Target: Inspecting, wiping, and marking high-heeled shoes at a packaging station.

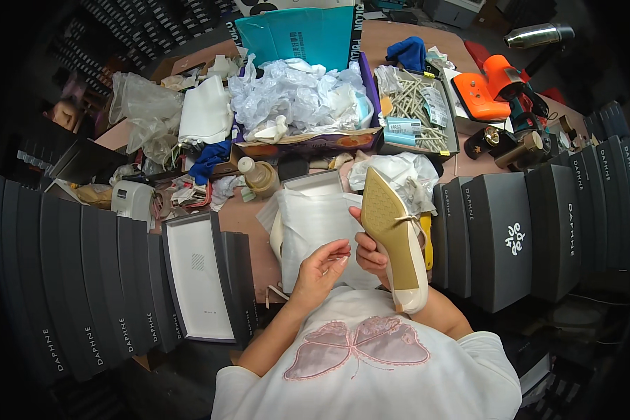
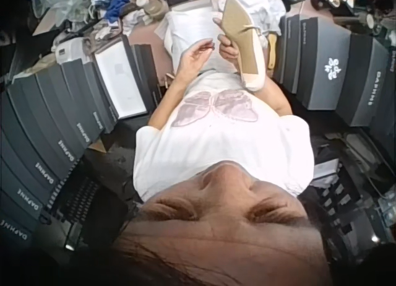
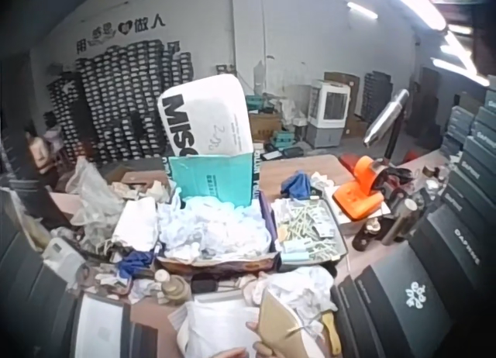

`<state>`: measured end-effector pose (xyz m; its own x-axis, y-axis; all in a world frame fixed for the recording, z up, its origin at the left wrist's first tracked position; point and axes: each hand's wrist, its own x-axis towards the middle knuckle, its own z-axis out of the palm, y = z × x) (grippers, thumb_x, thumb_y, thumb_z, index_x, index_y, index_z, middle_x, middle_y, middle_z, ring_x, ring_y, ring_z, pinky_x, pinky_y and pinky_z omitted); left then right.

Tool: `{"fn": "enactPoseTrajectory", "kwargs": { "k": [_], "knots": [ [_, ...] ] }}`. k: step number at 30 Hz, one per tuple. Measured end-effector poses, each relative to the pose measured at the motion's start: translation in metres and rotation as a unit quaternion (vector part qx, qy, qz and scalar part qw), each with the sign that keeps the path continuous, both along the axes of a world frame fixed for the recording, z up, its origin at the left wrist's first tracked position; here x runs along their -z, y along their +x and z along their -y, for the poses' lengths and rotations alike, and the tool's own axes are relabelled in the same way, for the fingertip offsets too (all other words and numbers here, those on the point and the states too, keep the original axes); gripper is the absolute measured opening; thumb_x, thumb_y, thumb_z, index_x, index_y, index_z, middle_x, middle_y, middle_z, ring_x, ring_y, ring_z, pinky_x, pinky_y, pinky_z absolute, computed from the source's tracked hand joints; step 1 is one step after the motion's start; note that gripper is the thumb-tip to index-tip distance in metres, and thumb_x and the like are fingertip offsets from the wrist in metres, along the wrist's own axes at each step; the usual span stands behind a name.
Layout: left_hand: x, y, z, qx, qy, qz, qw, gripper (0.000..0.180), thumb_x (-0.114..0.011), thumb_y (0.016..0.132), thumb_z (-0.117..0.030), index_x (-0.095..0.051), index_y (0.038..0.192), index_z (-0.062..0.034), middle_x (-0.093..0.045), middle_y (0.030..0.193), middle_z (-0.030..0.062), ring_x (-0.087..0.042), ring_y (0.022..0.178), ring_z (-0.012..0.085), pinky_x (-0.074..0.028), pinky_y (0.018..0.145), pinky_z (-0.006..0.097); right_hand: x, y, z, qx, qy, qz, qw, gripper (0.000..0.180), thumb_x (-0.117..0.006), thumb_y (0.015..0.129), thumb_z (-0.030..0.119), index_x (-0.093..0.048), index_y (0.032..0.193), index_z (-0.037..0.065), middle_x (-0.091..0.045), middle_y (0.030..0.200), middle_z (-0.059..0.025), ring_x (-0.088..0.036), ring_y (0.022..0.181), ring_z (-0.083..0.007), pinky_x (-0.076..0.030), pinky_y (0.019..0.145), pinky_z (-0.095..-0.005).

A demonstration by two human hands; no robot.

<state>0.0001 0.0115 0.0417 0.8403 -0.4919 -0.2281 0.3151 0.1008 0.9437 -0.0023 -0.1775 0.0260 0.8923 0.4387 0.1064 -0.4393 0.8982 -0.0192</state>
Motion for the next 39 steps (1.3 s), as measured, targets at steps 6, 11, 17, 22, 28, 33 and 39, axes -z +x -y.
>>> {"fn": "enactPoseTrajectory", "kwargs": {
  "k": [6,11,17,22,28,33,39],
  "knots": [
    [0.005,-0.003,-0.002,0.005,0.001,-0.008,1.000,0.037,-0.057,0.093,-0.009,-0.050,0.127,0.0056,-0.060,0.118,0.0148,-0.058,0.108,0.0171,-0.045,0.095,0.030,-0.021,-0.009,0.001,-0.006,-0.028,-0.015,0.999,0.085,-0.056,0.086,0.055,-0.024,0.147,0.004,-0.056,0.086,-0.0104,-0.051,0.052,-0.0097,-0.040,0.044,-0.0191],
    [0.007,-0.003,0.000,0.009,0.005,-0.004,1.000,0.036,-0.058,0.093,-0.010,-0.051,0.126,0.0055,-0.060,0.118,0.0140,-0.058,0.107,0.0166,-0.046,0.094,0.029,-0.017,-0.007,0.000,-0.005,0.024,0.039,0.999,0.081,-0.054,0.088,0.052,-0.025,0.146,0.004,-0.058,0.085,-0.0114,-0.055,0.050,-0.0099,-0.043,0.043,-0.0176],
    [0.004,-0.004,0.001,0.010,0.007,-0.013,1.000,0.035,-0.058,0.093,-0.009,-0.052,0.125,0.0050,-0.060,0.118,0.0136,-0.059,0.106,0.0161,-0.047,0.093,0.029,-0.022,-0.010,0.002,0.000,0.019,0.056,0.998,0.077,-0.051,0.090,0.052,-0.028,0.145,0.003,-0.058,0.083,-0.0104,-0.058,0.050,-0.0091,-0.042,0.042,-0.0174],
    [0.002,-0.002,0.003,0.020,0.013,-0.016,1.000,0.039,-0.059,0.093,-0.012,-0.050,0.127,0.0042,-0.059,0.119,0.0137,-0.058,0.108,0.0168,-0.046,0.094,0.029,-0.028,-0.011,0.004,0.006,-0.001,0.079,0.997,0.075,-0.049,0.091,0.051,-0.030,0.144,0.002,-0.057,0.081,-0.0099,-0.055,0.048,-0.0083,-0.038,0.040,-0.0183],
    [-0.008,0.010,0.004,-0.001,-0.048,0.029,0.998,0.086,-0.070,0.085,-0.033,-0.019,0.146,-0.0006,-0.037,0.140,0.0202,-0.040,0.129,0.0269,-0.037,0.105,0.039,-0.026,0.011,0.010,-0.039,-0.202,0.058,0.977,0.077,-0.055,0.088,0.051,-0.034,0.142,-0.001,-0.057,0.077,-0.0119,-0.050,0.044,-0.0158,-0.036,0.040,-0.0244],
    [-0.009,0.023,0.020,-0.008,-0.080,-0.018,0.997,0.108,-0.075,0.079,-0.042,-0.003,0.148,-0.0004,-0.026,0.146,0.0208,-0.027,0.137,0.0289,-0.029,0.109,0.040,0.011,0.021,0.001,0.015,-0.604,0.108,0.790,0.034,-0.064,0.086,0.014,-0.059,0.118,0.003,-0.064,0.103,-0.0044,-0.061,0.088,-0.0119,-0.051,0.074,-0.0265],
    [-0.002,0.017,0.023,-0.026,0.012,0.030,0.999,0.110,-0.086,0.068,-0.029,-0.014,0.147,-0.0039,-0.049,0.130,0.0162,-0.052,0.119,0.0270,-0.041,0.101,0.036,0.029,0.005,0.011,0.026,-0.719,0.161,0.676,0.046,-0.061,0.090,0.027,-0.051,0.129,0.003,-0.059,0.123,-0.0106,-0.057,0.112,-0.0214,-0.046,0.093,-0.0336]
  ]
}}
